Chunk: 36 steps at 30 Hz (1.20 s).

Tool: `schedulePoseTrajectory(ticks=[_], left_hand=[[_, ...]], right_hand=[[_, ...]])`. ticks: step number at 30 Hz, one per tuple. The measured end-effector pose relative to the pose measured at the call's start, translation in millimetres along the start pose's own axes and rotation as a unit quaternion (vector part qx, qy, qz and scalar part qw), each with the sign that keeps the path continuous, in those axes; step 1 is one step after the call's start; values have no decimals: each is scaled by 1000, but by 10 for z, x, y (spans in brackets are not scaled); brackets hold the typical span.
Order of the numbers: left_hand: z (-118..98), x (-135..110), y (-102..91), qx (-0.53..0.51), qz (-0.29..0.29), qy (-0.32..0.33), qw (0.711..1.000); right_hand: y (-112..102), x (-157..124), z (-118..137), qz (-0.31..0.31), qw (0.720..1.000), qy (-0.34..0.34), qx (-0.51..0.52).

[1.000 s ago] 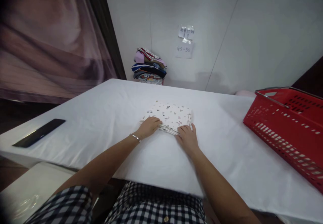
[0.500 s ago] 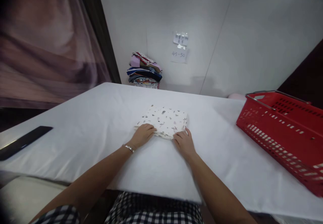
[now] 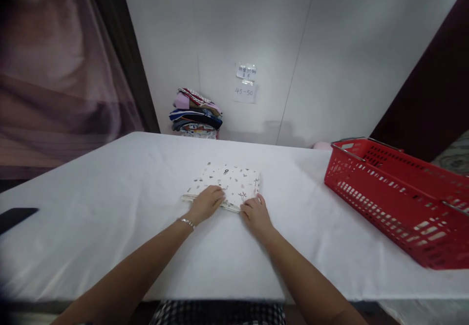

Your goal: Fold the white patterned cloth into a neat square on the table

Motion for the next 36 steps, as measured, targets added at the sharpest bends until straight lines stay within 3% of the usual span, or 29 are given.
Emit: schedulePoseTrajectory(ticks=[3,8,11,15,18,21,24,26,29,34,36], left_hand=[[69,-116,105,-7,-4,-18,1000],[102,-186,112,-17,-36,-28,999],[98,-201,90,-29,-42,-20,998],[71,-255,74,-29,-35,-30,998],[59,-209,62,-29,-17,-74,997],[199,-61,-2,-14,0,-169,986],[398,73,-193,38,-42,-206,977],[595,54,-282,76,-66,-243,965],[873,-93,-259,92,-59,-314,943],[976,-157,-186,49,-37,-349,935],[1017,-139,-244,21,-43,-381,923]], right_hand=[[-78,115,-11,29,999,19,9],[-109,668,-106,40,996,73,40],[175,854,-347,115,983,145,11],[608,684,-665,199,955,220,-16],[758,554,-745,200,953,227,-15],[792,527,-755,183,958,222,-13],[787,540,-754,161,963,215,-11],[799,539,-759,153,965,212,-8],[850,527,-785,150,965,214,0],[906,572,-831,116,968,207,76],[900,555,-927,100,955,251,124]])
Point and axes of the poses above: each hand's wrist, its own x-axis towards the middle knuckle, its own y-axis out of the palm, z = x × y, the point moved 8 cm from there along x, towards the middle knuckle, and after that the axes turned 14 degrees about -x, right-handed, at the moved point
